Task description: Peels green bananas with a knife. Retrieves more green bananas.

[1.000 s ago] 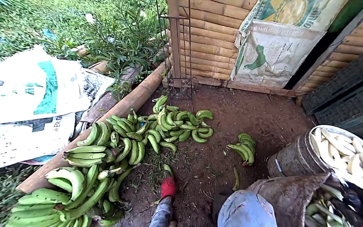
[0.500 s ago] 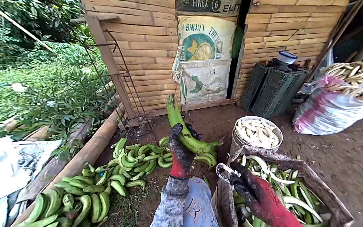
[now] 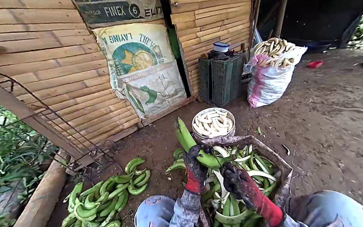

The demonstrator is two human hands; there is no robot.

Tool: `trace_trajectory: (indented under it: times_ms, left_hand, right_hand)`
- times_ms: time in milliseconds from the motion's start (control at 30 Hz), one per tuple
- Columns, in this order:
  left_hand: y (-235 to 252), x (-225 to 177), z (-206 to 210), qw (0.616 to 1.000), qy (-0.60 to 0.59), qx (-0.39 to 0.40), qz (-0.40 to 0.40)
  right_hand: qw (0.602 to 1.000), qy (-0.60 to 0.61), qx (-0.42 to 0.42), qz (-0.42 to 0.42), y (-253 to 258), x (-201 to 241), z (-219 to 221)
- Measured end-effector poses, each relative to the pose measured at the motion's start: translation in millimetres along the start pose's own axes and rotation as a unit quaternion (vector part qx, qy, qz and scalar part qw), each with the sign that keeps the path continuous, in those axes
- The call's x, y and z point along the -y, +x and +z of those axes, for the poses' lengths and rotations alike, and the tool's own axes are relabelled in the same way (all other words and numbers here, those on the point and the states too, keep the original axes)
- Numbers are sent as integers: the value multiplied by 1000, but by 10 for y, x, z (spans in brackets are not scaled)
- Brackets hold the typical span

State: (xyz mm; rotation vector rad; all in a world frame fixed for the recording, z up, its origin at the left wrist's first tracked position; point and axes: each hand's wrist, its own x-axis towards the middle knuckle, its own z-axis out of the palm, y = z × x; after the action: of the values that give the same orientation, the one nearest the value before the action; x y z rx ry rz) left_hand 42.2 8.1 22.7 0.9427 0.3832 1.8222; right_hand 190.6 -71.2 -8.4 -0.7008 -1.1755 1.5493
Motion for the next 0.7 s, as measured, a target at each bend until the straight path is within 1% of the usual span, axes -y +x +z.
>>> trace_trajectory:
  times_ms: [33, 67, 100, 133, 167, 200, 233, 267, 333, 367, 400, 433, 467, 500, 567, 600, 633, 700]
  left_hand:
    - [-44, 38, -33, 995, 94, 13, 37]
    - [-95, 45, -35, 977, 199, 26, 67]
    - [-136, 25, -2, 956, 281, 29, 80]
    - [-156, -13, 43, 942, 328, 27, 65]
    - [-136, -51, 83, 942, 334, 20, 29]
    - [-75, -85, 86, 950, 313, 17, -14]
    - [12, -109, 61, 957, 283, 16, -57]
    - [94, -128, 24, 960, 265, 16, -94]
    - [171, -156, -91, 964, 222, 23, -143]
    - [175, -161, -144, 965, 210, 23, -153]
    - [176, -142, -169, 966, 200, 16, -163]
    - [177, -101, -178, 966, 189, 9, -176]
    - [160, -61, -169, 963, 191, 4, -189]
    - [114, -39, -170, 956, 216, 10, -196]
    - [-38, -58, -189, 930, 307, 49, -195]
    - [-130, -49, -179, 921, 336, 56, -191]
    - [-237, -6, -174, 918, 349, 51, -182]
    - [-401, -58, -115, 907, 369, 75, -190]
  right_hand:
    - [998, 10, -47, 27, 0, -85, 7]
    - [995, 3, -84, 62, 12, -166, -1]
    - [989, -16, -102, 108, 28, -241, -33]
    - [981, -38, -104, 160, 38, -308, -84]
    - [973, -64, -96, 200, 37, -352, -140]
    - [969, -91, -91, 209, 43, -369, -192]
    - [968, -145, -92, 181, 62, -333, -239]
    - [963, -222, -90, 121, 87, -241, -301]
    - [929, -364, -53, -35, 117, -23, -410]
    - [907, -410, -14, -97, 121, 56, -436]
    - [881, -452, 25, -136, 112, 118, -430]
    - [852, -497, 55, -154, 107, 157, -402]
    - [828, -533, 71, -158, 120, 161, -374]
    - [814, -557, 67, -153, 156, 143, -358]
    - [794, -587, 20, -156, 281, 104, -393]
    - [789, -593, -25, -156, 359, 111, -439]
    - [788, -592, -86, -144, 443, 140, -510]
    - [779, -577, -224, -98, 640, 235, -733]
